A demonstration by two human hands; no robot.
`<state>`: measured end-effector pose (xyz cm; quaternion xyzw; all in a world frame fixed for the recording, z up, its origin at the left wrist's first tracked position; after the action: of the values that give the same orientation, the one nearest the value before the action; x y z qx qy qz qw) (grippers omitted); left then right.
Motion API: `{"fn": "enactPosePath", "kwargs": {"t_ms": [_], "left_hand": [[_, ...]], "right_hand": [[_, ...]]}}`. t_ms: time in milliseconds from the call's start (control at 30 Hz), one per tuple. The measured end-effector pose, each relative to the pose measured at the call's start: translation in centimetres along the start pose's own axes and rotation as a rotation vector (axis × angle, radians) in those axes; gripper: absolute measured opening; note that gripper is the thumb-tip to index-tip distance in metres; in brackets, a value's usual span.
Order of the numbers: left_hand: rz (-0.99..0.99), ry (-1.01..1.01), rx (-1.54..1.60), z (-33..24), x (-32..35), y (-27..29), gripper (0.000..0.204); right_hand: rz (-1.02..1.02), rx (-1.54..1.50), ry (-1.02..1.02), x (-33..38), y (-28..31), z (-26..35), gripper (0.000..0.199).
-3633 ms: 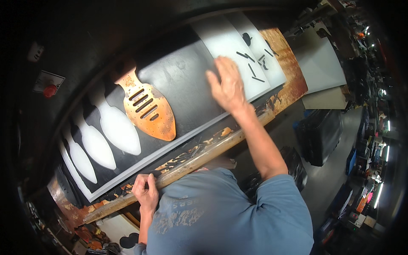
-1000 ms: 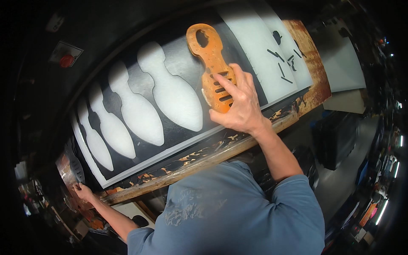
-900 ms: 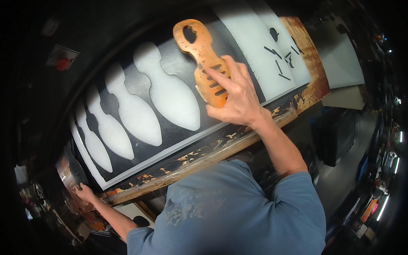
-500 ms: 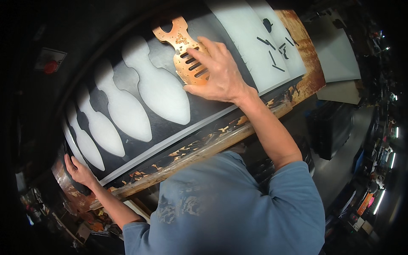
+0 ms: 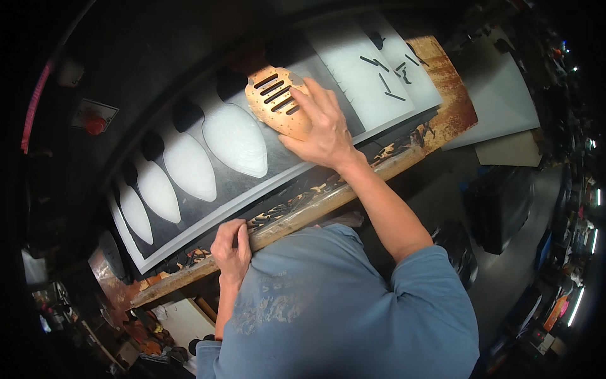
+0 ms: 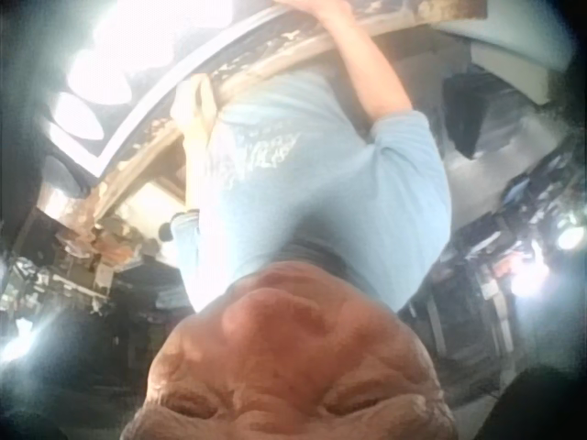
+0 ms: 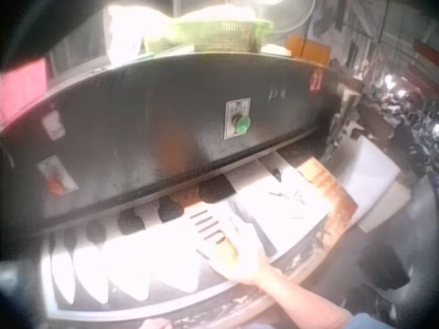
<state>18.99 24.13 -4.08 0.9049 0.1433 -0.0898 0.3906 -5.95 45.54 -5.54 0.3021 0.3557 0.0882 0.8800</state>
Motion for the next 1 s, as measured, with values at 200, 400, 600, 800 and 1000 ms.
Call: {"fn": "enactPosePath", "kwargs": {"t_ms": [200, 400, 600, 800, 1000], "left_hand": [[-0.001, -0.019, -0.098, -0.1, -0.1, 0.2, 0.013], [-0.079, -0.051, -0.183, 0.2, 0.6, 0.1, 0.011], [-0.165, -0.036, -0.236, 0.7, 1.4, -0.3, 0.011], [-0.295, -0.026, -0.293, 1.1, 1.9, -0.7, 0.021], [-0.301, 0.001, -0.347, 1.3, 1.8, -0.7, 0.025]], "right_hand": [[0.031, -0.046, -0.022, -0.2, 0.8, -0.2, 0.083], [-0.196, -0.38, -0.195, 0.6, 4.9, -2.3, 0.035], [-0.5, -0.363, -0.024, -3.3, 9.9, -0.4, 0.015], [-0.404, -0.174, 0.109, -2.0, 11.4, -1.0, 0.012], [-0.333, -0.247, -0.208, 8.2, 9.1, -2.0, 0.013]]}}
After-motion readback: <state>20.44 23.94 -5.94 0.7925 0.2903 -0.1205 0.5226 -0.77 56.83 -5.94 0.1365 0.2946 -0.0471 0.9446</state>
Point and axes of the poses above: each hand's wrist, its own x-axis away from the middle knuckle, its own y-axis out of the back of the hand, z = x × y, the point moved 1 cm from there along -x, towards the middle knuckle, and after that the axes turned 3 degrees about y, right-handed, at the moved point
